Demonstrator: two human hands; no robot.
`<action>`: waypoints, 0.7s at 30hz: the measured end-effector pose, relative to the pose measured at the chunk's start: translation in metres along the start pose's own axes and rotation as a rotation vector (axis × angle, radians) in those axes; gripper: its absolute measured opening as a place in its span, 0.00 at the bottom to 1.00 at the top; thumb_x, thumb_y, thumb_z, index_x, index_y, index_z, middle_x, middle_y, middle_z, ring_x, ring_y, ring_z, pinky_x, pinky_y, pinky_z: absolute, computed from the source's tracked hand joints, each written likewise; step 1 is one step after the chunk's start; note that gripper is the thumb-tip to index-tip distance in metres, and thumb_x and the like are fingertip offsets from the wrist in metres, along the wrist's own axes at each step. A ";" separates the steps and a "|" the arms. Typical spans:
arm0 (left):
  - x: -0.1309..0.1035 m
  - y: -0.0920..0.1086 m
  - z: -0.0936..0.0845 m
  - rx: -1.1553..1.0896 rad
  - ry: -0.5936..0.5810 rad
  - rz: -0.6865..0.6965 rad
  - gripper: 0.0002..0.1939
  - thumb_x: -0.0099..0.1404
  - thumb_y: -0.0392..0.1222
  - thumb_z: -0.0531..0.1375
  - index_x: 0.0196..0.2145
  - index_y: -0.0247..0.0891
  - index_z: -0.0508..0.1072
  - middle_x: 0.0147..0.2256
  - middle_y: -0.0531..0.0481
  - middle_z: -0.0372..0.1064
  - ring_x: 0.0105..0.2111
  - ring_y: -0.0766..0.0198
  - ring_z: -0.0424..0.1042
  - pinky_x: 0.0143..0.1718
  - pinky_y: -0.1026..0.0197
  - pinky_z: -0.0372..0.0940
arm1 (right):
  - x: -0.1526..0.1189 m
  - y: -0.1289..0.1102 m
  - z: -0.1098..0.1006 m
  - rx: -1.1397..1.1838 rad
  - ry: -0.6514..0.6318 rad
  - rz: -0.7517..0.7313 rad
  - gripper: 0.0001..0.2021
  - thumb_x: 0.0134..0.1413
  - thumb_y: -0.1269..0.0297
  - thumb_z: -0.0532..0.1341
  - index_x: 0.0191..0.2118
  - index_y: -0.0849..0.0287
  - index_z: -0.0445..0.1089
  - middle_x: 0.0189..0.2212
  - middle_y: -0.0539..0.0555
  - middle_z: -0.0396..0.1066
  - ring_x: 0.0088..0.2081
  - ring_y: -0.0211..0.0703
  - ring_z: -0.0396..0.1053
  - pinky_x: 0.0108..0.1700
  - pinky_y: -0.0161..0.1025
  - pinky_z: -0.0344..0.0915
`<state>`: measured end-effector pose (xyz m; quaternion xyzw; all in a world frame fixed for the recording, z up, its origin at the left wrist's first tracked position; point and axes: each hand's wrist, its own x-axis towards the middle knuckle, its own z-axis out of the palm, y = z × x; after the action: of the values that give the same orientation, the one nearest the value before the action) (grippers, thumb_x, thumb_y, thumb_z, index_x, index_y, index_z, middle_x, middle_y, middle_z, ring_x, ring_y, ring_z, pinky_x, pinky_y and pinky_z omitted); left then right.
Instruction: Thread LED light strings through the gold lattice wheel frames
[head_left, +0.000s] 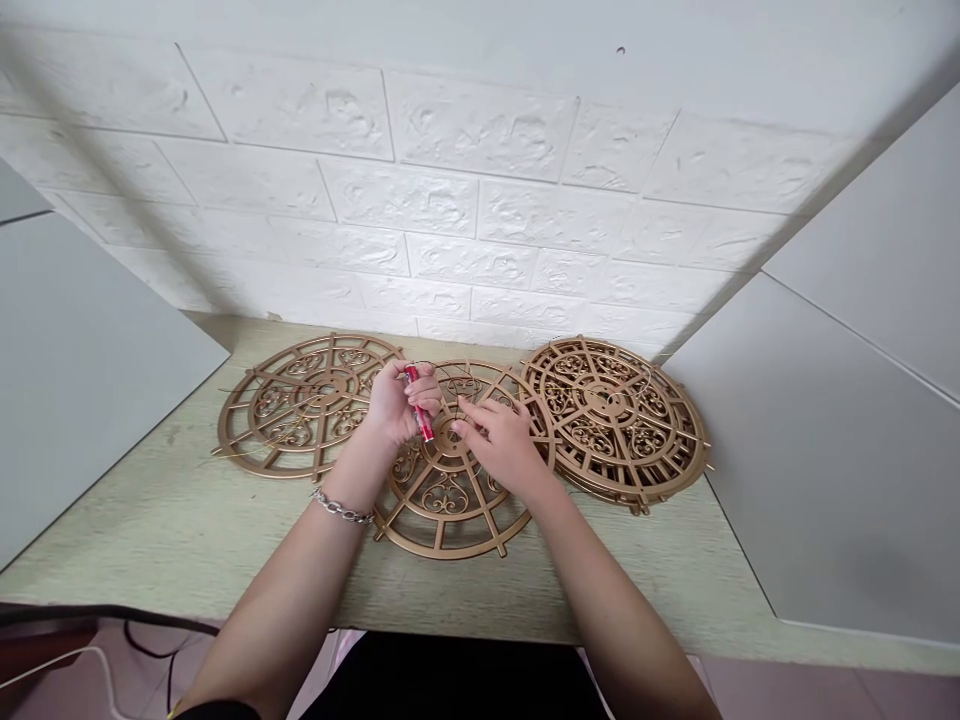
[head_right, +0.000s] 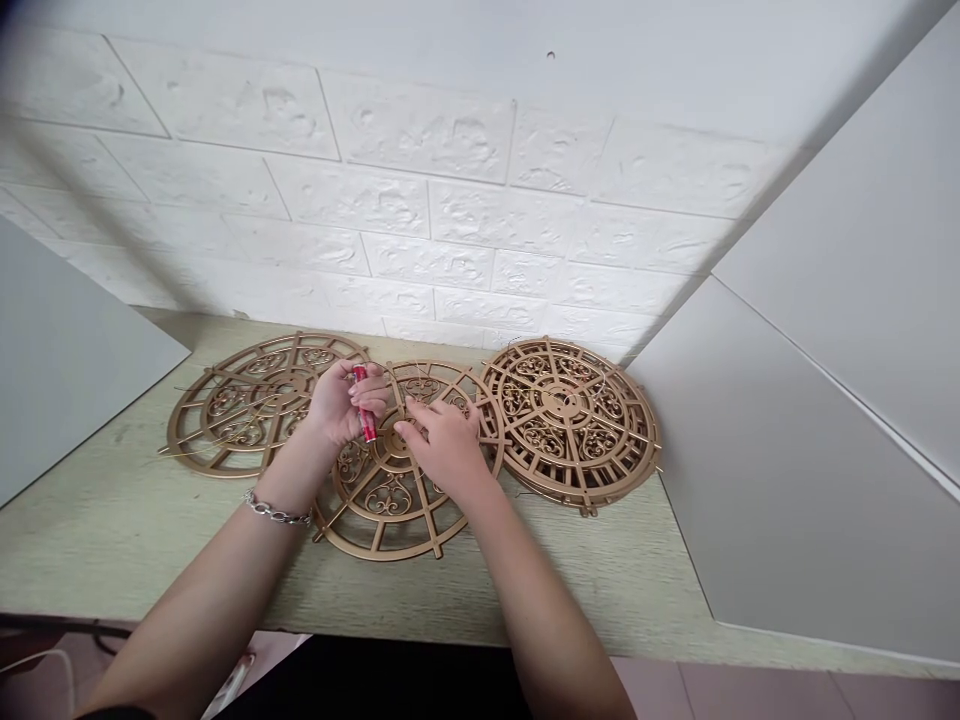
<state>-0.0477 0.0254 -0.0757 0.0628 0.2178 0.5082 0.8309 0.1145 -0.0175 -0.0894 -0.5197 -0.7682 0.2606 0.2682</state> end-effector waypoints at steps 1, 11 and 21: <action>0.001 0.000 0.000 0.006 0.002 -0.004 0.09 0.56 0.37 0.47 0.21 0.33 0.62 0.10 0.58 0.47 0.09 0.73 0.52 0.10 0.72 0.53 | 0.000 -0.001 0.001 0.052 0.008 0.000 0.16 0.59 0.59 0.53 0.49 0.55 0.68 0.42 0.55 0.70 0.47 0.44 0.64 0.59 0.56 0.37; 0.001 -0.001 0.006 0.062 0.086 0.034 0.16 0.64 0.40 0.43 0.28 0.31 0.66 0.12 0.58 0.48 0.09 0.74 0.51 0.11 0.73 0.53 | 0.001 0.000 -0.002 0.448 0.186 0.035 0.08 0.51 0.61 0.60 0.33 0.56 0.76 0.33 0.52 0.69 0.37 0.40 0.67 0.43 0.39 0.62; 0.002 -0.005 0.012 0.360 0.332 0.825 0.16 0.58 0.47 0.60 0.21 0.36 0.62 0.15 0.58 0.55 0.11 0.78 0.49 0.11 0.73 0.46 | 0.008 0.017 -0.008 0.809 0.472 0.109 0.14 0.48 0.55 0.62 0.35 0.59 0.75 0.37 0.54 0.72 0.42 0.43 0.68 0.49 0.44 0.62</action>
<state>-0.0374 0.0266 -0.0669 0.2048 0.3889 0.7531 0.4896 0.1285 -0.0034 -0.0938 -0.4582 -0.4947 0.4274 0.6023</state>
